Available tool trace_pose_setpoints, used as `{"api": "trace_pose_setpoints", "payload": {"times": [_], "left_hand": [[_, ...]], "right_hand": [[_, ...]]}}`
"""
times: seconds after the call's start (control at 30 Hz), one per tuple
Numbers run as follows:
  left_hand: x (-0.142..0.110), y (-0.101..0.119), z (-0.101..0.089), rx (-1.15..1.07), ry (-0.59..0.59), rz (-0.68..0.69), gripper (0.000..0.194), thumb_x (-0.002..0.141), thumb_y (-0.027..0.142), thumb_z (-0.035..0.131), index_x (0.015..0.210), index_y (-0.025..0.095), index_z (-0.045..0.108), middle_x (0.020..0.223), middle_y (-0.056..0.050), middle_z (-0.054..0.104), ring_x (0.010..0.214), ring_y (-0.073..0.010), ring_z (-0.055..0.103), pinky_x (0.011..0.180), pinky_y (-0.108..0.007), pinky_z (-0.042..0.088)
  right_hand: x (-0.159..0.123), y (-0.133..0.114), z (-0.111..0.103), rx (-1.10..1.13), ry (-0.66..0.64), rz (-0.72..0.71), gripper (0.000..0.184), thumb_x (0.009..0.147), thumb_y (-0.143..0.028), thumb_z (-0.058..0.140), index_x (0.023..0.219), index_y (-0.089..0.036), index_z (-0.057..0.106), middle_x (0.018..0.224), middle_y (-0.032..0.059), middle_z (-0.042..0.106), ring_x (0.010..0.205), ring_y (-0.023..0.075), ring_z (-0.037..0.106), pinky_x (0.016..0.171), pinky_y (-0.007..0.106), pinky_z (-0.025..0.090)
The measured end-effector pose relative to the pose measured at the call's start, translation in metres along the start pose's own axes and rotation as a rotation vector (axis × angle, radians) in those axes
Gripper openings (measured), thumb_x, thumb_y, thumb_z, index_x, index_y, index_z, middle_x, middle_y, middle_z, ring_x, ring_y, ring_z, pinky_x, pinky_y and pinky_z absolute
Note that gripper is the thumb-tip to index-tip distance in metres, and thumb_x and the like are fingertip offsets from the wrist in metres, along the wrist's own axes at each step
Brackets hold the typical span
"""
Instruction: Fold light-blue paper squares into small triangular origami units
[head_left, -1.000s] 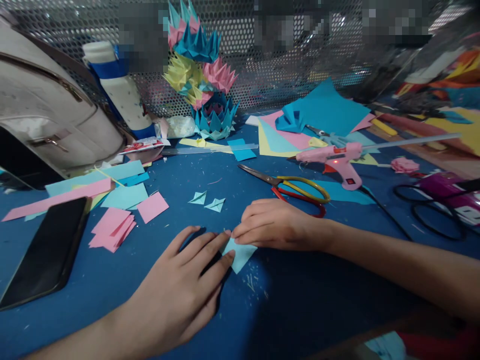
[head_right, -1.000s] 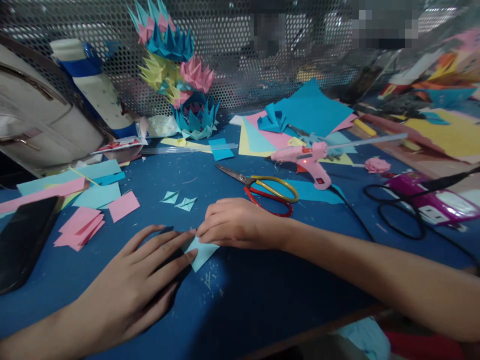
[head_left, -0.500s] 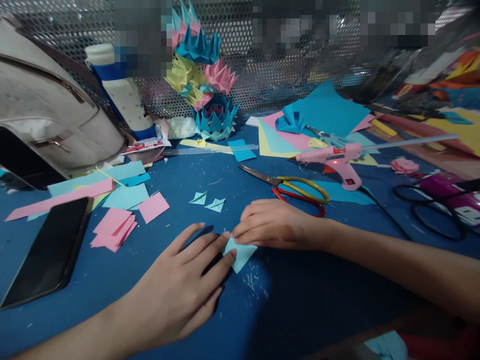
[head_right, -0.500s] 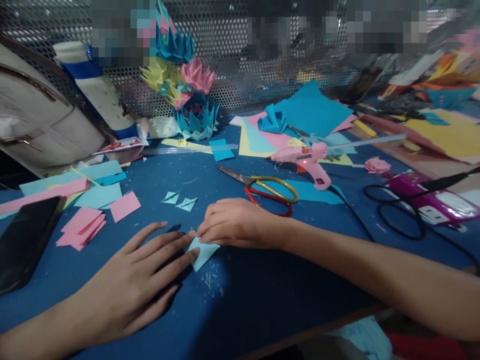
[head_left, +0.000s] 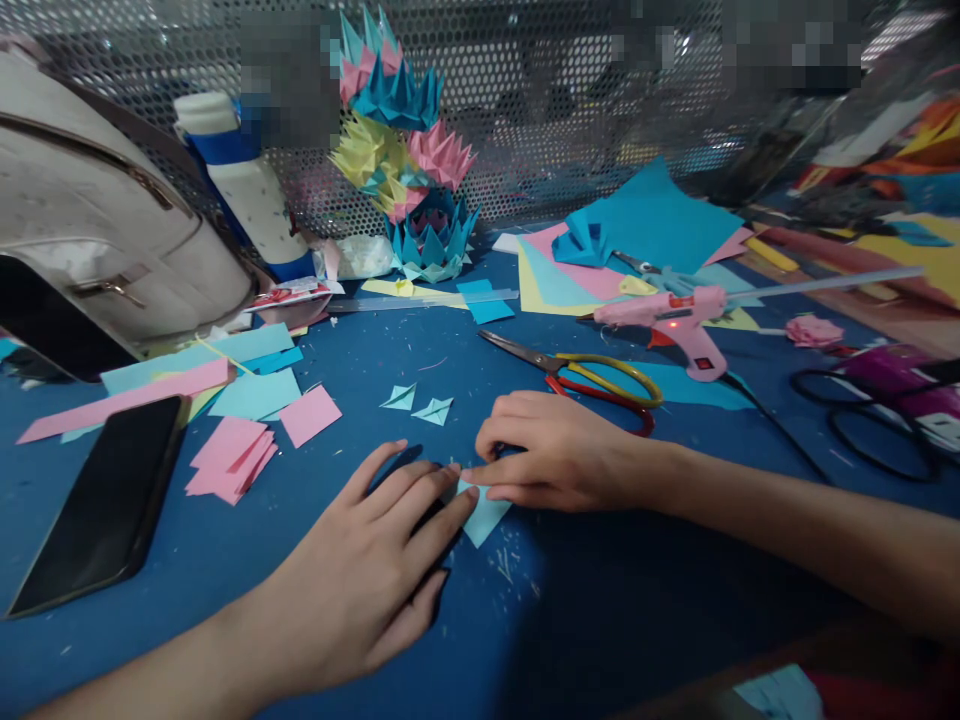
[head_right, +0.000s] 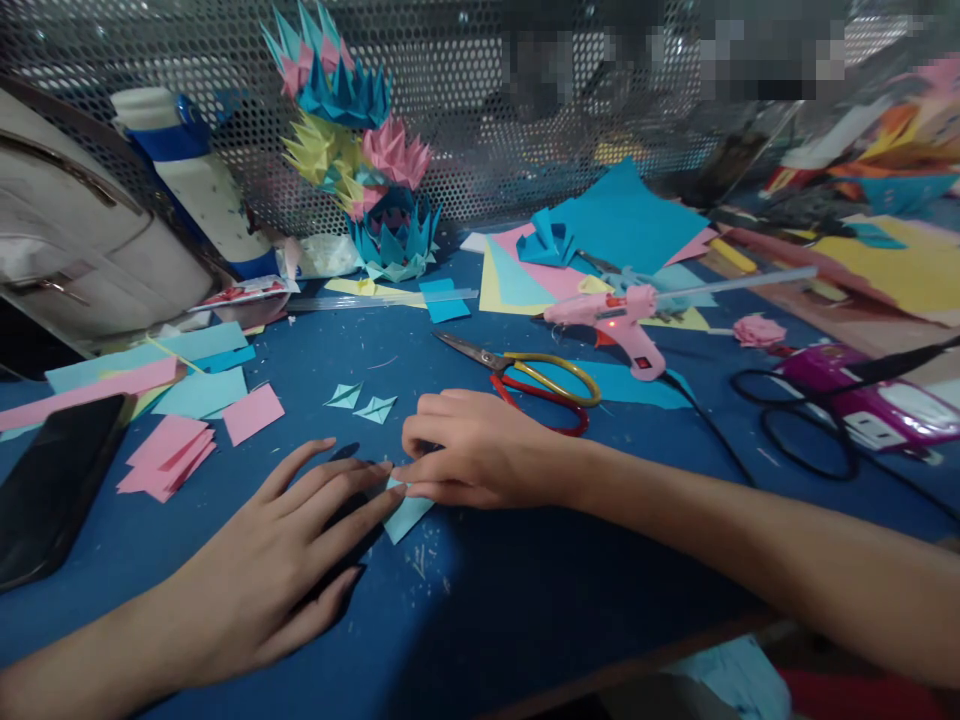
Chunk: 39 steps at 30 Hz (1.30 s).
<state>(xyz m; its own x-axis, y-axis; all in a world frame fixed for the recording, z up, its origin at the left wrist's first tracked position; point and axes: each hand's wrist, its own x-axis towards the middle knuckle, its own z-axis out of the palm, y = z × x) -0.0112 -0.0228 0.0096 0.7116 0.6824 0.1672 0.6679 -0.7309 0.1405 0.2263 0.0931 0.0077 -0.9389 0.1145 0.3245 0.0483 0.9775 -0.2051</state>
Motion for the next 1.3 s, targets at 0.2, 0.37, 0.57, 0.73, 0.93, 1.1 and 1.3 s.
{"api": "trace_pose_setpoints", "payload": {"times": [0.2,0.37,0.57,0.73,0.93,1.1,1.3], "left_hand": [[-0.002,0.001,-0.001,0.014,0.014,0.004,0.054,0.093,0.026,0.051,0.146,0.015,0.044,0.135,-0.016,0.049,0.128,-0.0332,0.045,0.113,-0.06,0.03],[-0.001,-0.001,0.0,0.017,-0.008,0.025,0.055,0.092,0.024,0.051,0.145,0.013,0.044,0.142,-0.018,0.047,0.133,-0.0352,0.042,0.113,-0.062,0.031],[0.001,-0.005,0.005,-0.011,-0.011,0.088,0.054,0.093,0.018,0.046,0.146,0.011,0.041,0.15,-0.015,0.045,0.14,-0.0302,0.04,0.118,-0.06,0.026],[0.0,-0.003,0.006,-0.047,0.019,0.083,0.056,0.093,0.015,0.046,0.149,0.012,0.037,0.145,-0.016,0.049,0.137,-0.0296,0.043,0.118,-0.06,0.027],[0.002,-0.001,0.004,-0.113,0.043,0.086,0.047,0.094,0.013,0.046,0.141,0.013,0.047,0.131,-0.014,0.057,0.127,-0.0262,0.052,0.119,-0.058,0.025],[0.001,0.001,0.002,-0.112,0.046,0.124,0.047,0.096,0.013,0.045,0.144,0.012,0.044,0.125,-0.012,0.06,0.12,-0.0253,0.055,0.119,-0.058,0.024],[0.0,0.001,0.004,-0.059,0.036,0.151,0.049,0.096,0.015,0.046,0.145,0.01,0.042,0.132,-0.014,0.057,0.126,-0.0272,0.051,0.119,-0.057,0.024]], "right_hand": [[0.006,-0.014,-0.015,-0.176,-0.162,0.016,0.028,0.104,-0.03,0.042,0.102,-0.018,0.068,0.079,0.0032,0.057,0.073,0.0188,0.039,0.066,0.034,0.024],[0.0,-0.016,-0.036,-0.157,-0.297,0.06,0.031,0.098,-0.025,0.05,0.071,-0.018,0.062,0.069,0.0024,0.056,0.071,0.018,0.041,0.064,0.034,0.022],[-0.001,-0.007,-0.014,0.112,-0.114,0.291,0.024,0.1,-0.03,0.051,0.087,-0.016,0.065,0.081,0.0031,0.063,0.079,0.016,0.05,0.068,0.029,0.032],[0.004,-0.011,-0.004,0.289,-0.093,0.452,0.018,0.09,-0.035,0.068,0.088,-0.018,0.063,0.077,-0.0011,0.057,0.079,0.0145,0.051,0.067,0.026,0.033],[0.005,-0.014,-0.003,0.326,-0.097,0.467,0.011,0.091,-0.025,0.066,0.083,-0.018,0.062,0.078,-0.001,0.056,0.079,0.0144,0.049,0.07,0.026,0.033],[0.005,-0.013,-0.006,0.272,-0.105,0.469,0.019,0.093,-0.034,0.064,0.084,-0.018,0.061,0.081,0.0,0.058,0.081,0.015,0.049,0.069,0.027,0.032],[0.004,-0.017,-0.014,0.212,-0.204,0.551,0.029,0.079,-0.042,0.077,0.073,-0.018,0.061,0.071,-0.0027,0.057,0.074,0.014,0.049,0.065,0.027,0.03]]}}
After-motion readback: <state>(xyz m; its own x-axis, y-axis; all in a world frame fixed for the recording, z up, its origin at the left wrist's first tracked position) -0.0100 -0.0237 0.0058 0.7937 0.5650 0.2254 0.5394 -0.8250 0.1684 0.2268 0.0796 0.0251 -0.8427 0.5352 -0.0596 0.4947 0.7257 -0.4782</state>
